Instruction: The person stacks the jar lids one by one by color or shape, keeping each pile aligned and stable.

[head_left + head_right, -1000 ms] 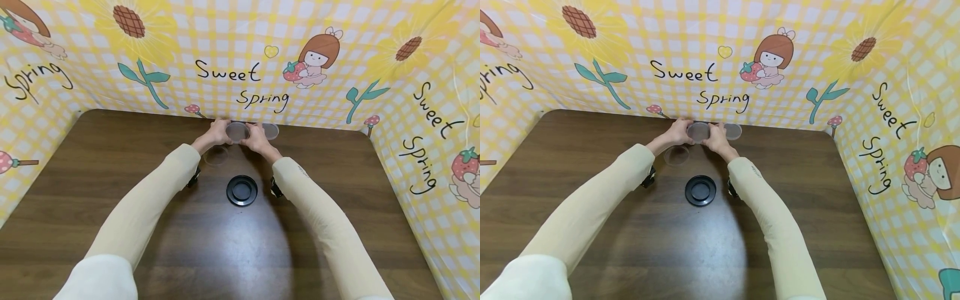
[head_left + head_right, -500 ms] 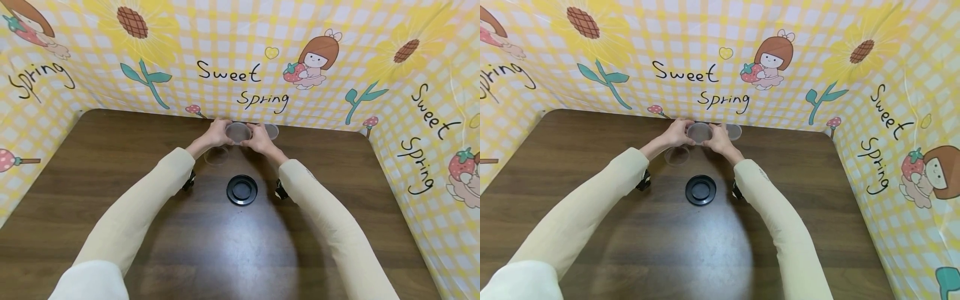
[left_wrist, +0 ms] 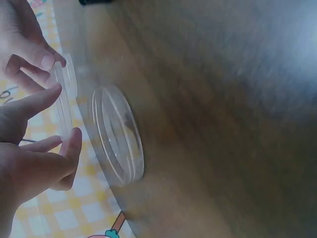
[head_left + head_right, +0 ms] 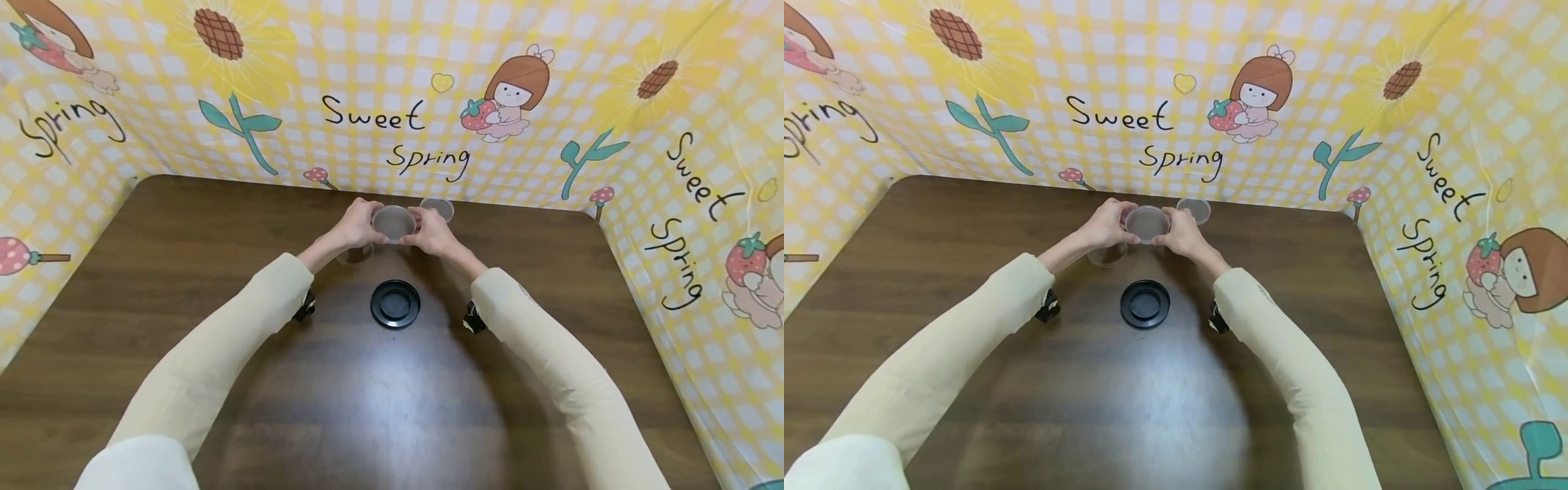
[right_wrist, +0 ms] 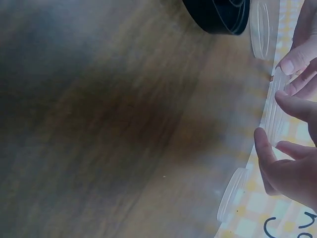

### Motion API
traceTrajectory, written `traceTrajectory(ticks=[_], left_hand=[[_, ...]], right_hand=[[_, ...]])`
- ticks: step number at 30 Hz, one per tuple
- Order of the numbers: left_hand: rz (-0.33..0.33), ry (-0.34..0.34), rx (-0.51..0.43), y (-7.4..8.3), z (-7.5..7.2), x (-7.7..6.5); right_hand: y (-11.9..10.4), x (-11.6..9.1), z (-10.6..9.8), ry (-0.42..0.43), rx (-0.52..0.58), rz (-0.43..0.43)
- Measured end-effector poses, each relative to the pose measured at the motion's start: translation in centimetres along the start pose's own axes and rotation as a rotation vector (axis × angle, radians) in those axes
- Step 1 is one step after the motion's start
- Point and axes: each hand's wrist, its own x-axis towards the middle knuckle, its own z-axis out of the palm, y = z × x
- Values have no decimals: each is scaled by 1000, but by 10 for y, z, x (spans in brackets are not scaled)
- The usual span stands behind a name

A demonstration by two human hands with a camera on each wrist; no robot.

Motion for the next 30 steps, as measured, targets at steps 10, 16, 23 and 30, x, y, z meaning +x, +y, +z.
traceTrajectory(ticks=[10,16,23,30], left_hand=[[19,-4,-9,5,7,-13],[22,7,-1,11,12,-21],[22,11,40,20,21,-24],[-25,-13,64,23,26,-24]], right_hand=[[-2,-17,-3,1,-52,-6],[0,-28,-4,-25,-38,-17],[5,-34,-2,-33,-8,-36],[11,-34,2,-29,-9,-39]])
